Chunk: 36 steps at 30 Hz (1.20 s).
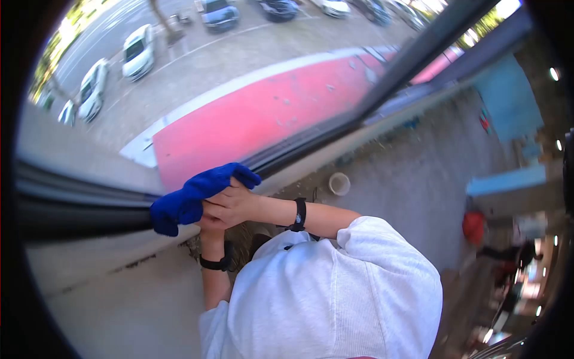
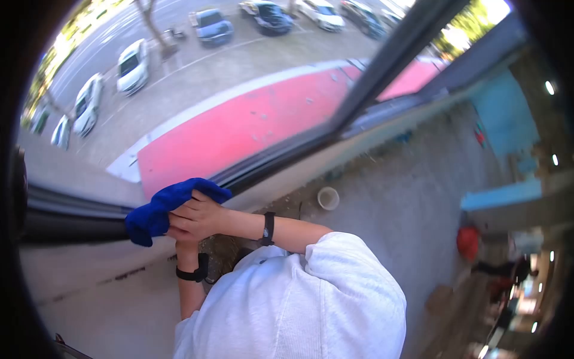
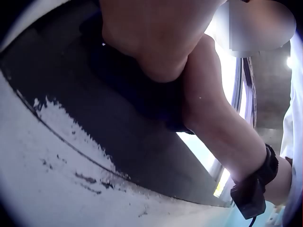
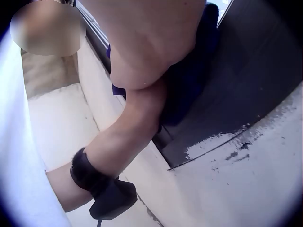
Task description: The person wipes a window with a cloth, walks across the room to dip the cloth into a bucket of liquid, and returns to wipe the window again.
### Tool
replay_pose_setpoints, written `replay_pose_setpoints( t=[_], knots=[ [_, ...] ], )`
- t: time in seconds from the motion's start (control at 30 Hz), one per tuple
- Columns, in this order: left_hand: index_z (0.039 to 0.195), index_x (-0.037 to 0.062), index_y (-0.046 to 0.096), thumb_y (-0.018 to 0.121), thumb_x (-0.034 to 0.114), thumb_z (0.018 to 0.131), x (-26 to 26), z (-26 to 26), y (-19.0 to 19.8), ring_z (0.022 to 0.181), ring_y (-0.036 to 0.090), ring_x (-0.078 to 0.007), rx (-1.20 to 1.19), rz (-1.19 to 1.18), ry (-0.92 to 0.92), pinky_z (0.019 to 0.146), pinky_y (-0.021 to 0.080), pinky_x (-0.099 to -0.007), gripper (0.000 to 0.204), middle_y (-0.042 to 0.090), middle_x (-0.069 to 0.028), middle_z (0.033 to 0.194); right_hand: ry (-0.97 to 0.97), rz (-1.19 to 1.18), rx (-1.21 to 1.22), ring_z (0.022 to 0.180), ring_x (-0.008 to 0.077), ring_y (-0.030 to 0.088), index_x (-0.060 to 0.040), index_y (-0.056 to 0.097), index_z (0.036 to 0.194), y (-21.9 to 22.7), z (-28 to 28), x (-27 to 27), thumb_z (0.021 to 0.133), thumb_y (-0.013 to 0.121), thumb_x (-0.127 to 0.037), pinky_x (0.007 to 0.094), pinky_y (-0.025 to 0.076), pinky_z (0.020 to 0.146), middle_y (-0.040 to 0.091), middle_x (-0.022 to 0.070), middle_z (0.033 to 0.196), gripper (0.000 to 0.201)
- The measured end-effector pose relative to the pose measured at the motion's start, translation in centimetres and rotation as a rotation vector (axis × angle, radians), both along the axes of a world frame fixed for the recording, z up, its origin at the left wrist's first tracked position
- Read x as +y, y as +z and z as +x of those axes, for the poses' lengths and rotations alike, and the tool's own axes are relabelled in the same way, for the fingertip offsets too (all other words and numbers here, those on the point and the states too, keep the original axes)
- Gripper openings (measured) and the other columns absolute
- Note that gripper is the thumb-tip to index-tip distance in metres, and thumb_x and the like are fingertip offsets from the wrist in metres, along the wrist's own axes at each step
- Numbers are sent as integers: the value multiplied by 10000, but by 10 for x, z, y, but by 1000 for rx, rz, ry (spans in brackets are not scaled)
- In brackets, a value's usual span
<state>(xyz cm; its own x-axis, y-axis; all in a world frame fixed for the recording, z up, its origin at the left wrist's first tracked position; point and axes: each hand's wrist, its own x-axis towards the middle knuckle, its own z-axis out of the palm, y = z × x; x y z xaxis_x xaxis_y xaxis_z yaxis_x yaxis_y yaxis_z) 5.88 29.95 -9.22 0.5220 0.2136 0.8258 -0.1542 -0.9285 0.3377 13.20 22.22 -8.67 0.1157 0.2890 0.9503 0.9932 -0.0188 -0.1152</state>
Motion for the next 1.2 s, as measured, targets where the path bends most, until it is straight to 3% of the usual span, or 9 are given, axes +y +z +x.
replay_pose_setpoints(
  t=[0.07, 0.2, 0.43, 0.53, 0.57, 0.87, 0.97, 1.07, 1.2],
  knots=[
    [1122, 42, 607, 670, 71, 803, -2, 0, -13, 985, 611, -367, -8, -33, -108, 817, 471, -480, 326, 614, -190, 1074, 3, -65, 51, 1138, 344, 546, -65, 518, 1173, -4, -2, -15, 715, 787, -425, 510, 352, 1003, 575, 144, 1213, 642],
    [1112, 38, 602, 672, 64, 801, -15, 28, -21, 979, 610, -372, -26, -61, -228, 814, 472, -485, 320, 609, -194, 1063, 13, -59, 287, 1252, 458, 445, -5, 390, 1285, 9, -9, -49, 745, 769, -471, 593, 242, 1106, 457, 248, 1347, 808],
    [1097, 32, 595, 673, 54, 797, -80, 44, 4, 970, 608, -378, -126, -4, -255, 808, 473, -493, 311, 602, -201, 1047, -121, -63, 313, 1292, 470, 403, -34, 390, 1335, 37, -10, -141, 745, 778, -456, 584, 304, 1084, 411, 258, 1392, 823],
    [1072, -6, 580, 678, 20, 793, -139, 54, 23, 899, 605, -405, -207, -70, -517, 761, 491, -480, 297, 586, -219, 1013, -198, -49, 374, 1284, 474, 415, -42, 444, 1327, 37, -21, -197, 746, 795, -408, 547, 361, 1058, 408, 266, 1395, 772],
    [1076, -7, 581, 680, 12, 789, -157, 54, 20, 877, 611, -398, -95, -145, -605, 741, 499, -456, 303, 585, -215, 1013, -256, -58, 429, 1280, 481, 419, -44, 465, 1323, 37, -26, -219, 744, 806, -390, 534, 379, 1047, 407, 274, 1393, 756],
    [1032, 14, 594, 717, 39, 758, -388, 47, 26, 833, 629, -370, 430, -271, -1197, 679, 518, -396, 301, 594, -174, 974, -528, 83, 754, 1178, 410, 542, -55, 553, 1231, 11, -84, -472, 781, 771, -266, 455, 450, 982, 523, 214, 1323, 543],
    [963, 17, 563, 718, 105, 788, -467, 36, 10, 830, 624, -377, 598, -189, -1377, 688, 517, -409, 250, 579, -166, 988, -583, 247, 1061, 1145, 319, 580, -39, 562, 1136, -6, -118, -558, 797, 767, -170, 406, 500, 923, 573, 171, 1235, 417],
    [974, 43, 528, 694, 268, 846, -539, 30, 3, 835, 614, -375, 844, 157, -1476, 702, 501, -445, 308, 561, -158, 970, -563, 523, 1208, 1100, 222, 584, -31, 539, 1114, -32, -149, -624, 827, 743, -84, 361, 542, 845, 586, 130, 1156, 356],
    [962, 53, 500, 657, 332, 880, -613, 34, 4, 820, 602, -359, 890, 389, -1655, 674, 480, -466, 330, 551, -137, 972, -546, 689, 1350, 1075, 193, 578, -19, 523, 1138, -49, -179, -695, 831, 727, -38, 348, 520, 867, 573, 123, 1165, 369]
  ],
)
